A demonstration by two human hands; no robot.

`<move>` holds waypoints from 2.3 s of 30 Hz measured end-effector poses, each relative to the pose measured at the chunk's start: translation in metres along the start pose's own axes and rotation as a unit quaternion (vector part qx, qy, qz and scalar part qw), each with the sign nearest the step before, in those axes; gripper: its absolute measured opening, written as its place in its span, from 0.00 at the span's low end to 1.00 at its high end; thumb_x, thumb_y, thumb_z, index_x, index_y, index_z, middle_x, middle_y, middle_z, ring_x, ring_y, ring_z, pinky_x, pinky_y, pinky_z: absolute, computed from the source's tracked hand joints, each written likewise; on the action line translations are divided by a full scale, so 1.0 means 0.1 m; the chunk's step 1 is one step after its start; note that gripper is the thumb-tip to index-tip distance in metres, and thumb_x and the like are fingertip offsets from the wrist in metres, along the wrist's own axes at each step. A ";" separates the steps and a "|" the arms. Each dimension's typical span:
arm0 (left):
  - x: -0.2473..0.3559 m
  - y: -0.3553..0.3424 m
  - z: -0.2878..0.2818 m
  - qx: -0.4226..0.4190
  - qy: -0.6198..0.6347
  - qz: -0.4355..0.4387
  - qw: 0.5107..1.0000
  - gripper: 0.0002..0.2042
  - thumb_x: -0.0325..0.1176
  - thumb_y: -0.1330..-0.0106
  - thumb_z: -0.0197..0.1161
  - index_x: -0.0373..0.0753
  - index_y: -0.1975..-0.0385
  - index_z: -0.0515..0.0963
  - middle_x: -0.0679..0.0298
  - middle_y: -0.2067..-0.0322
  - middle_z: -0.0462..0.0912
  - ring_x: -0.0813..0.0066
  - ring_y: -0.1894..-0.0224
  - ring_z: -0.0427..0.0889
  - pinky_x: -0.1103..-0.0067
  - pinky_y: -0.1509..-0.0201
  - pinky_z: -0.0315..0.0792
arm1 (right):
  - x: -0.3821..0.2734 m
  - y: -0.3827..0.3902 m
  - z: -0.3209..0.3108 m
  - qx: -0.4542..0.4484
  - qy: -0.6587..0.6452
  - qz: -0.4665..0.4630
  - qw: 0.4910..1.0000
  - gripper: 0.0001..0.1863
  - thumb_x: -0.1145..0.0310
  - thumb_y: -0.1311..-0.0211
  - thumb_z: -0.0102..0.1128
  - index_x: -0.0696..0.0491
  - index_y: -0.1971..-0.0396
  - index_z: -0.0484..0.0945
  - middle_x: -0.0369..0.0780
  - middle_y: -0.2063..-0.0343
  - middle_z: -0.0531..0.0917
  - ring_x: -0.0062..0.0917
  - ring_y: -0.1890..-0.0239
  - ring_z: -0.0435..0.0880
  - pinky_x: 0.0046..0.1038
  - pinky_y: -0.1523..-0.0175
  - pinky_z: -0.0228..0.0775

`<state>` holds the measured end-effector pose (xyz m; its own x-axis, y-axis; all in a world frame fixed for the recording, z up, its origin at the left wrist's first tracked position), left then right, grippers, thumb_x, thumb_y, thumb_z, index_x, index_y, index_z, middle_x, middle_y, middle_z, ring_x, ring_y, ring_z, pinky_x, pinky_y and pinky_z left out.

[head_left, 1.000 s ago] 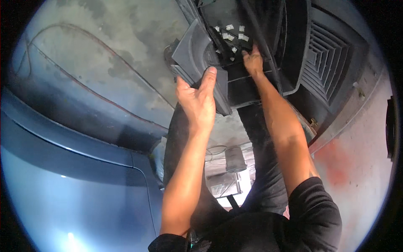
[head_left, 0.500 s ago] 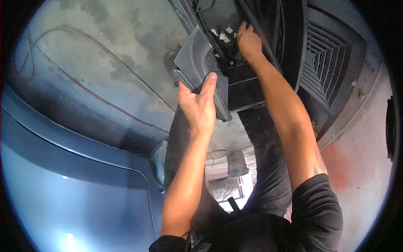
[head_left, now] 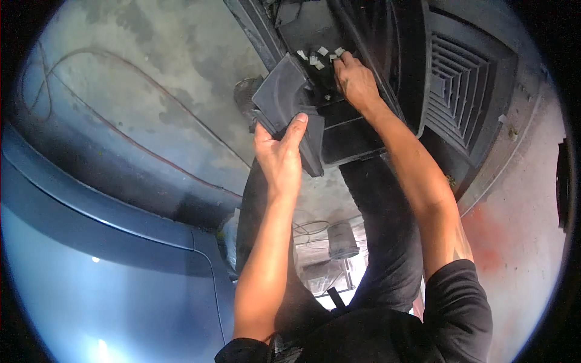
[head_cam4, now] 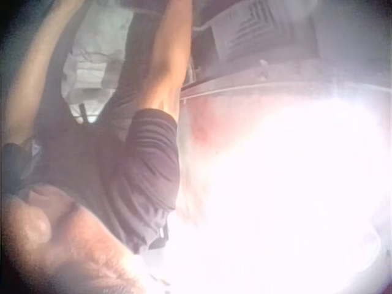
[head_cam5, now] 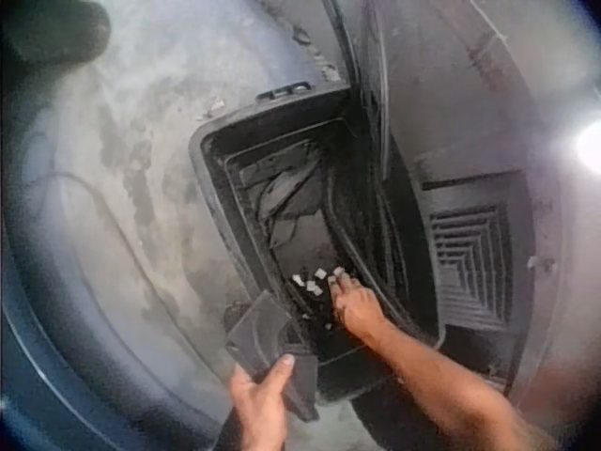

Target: The person uses a spray gun to paint several long thin strips, then picks up and organizes various plastic car trim components by hand.

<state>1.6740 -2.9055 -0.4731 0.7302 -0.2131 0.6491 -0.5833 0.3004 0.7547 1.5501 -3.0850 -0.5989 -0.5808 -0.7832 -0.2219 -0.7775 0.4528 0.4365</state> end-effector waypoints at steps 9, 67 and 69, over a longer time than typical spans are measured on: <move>-0.33 0.06 0.11 -0.068 0.056 -0.175 0.981 0.19 0.26 0.39 0.69 0.34 0.48 0.77 0.62 0.53 0.83 0.74 0.53 0.80 0.77 0.41 0.70 | -0.22 0.62 -1.15 0.157 -0.191 -0.028 0.969 0.17 0.83 0.50 0.61 0.57 0.57 0.80 0.46 0.58 0.81 0.41 0.58 0.84 0.37 0.58 0.79; 0.00 -0.16 -0.19 -0.037 0.057 -0.116 0.991 0.23 0.26 0.41 0.67 0.34 0.45 0.71 0.59 0.52 0.80 0.68 0.50 0.79 0.68 0.40 0.72 | 0.26 -0.15 0.67 -0.088 -0.116 0.243 0.959 0.16 0.64 0.42 0.63 0.56 0.56 0.81 0.53 0.60 0.84 0.49 0.54 0.84 0.44 0.48 0.75; 0.01 -0.16 -0.20 -0.035 0.066 -0.109 0.991 0.22 0.25 0.40 0.67 0.35 0.46 0.71 0.59 0.52 0.80 0.68 0.50 0.79 0.69 0.41 0.72 | 0.26 -0.10 0.66 -0.098 -0.144 0.257 0.951 0.16 0.63 0.42 0.64 0.57 0.57 0.81 0.53 0.59 0.84 0.49 0.54 0.84 0.44 0.48 0.75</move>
<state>1.6913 -2.8923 -0.4866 0.8794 -0.1577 0.4493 -0.3835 0.3247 0.8646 1.5266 -3.0823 -0.6663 -0.9358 -0.3178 -0.1524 -0.3293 0.6343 0.6995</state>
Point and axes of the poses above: each hand's wrist, its own y-axis away from the middle knuckle, its own z-axis out of the palm, x = y × z, the point moved 8 cm from there along -y, towards the middle knuckle
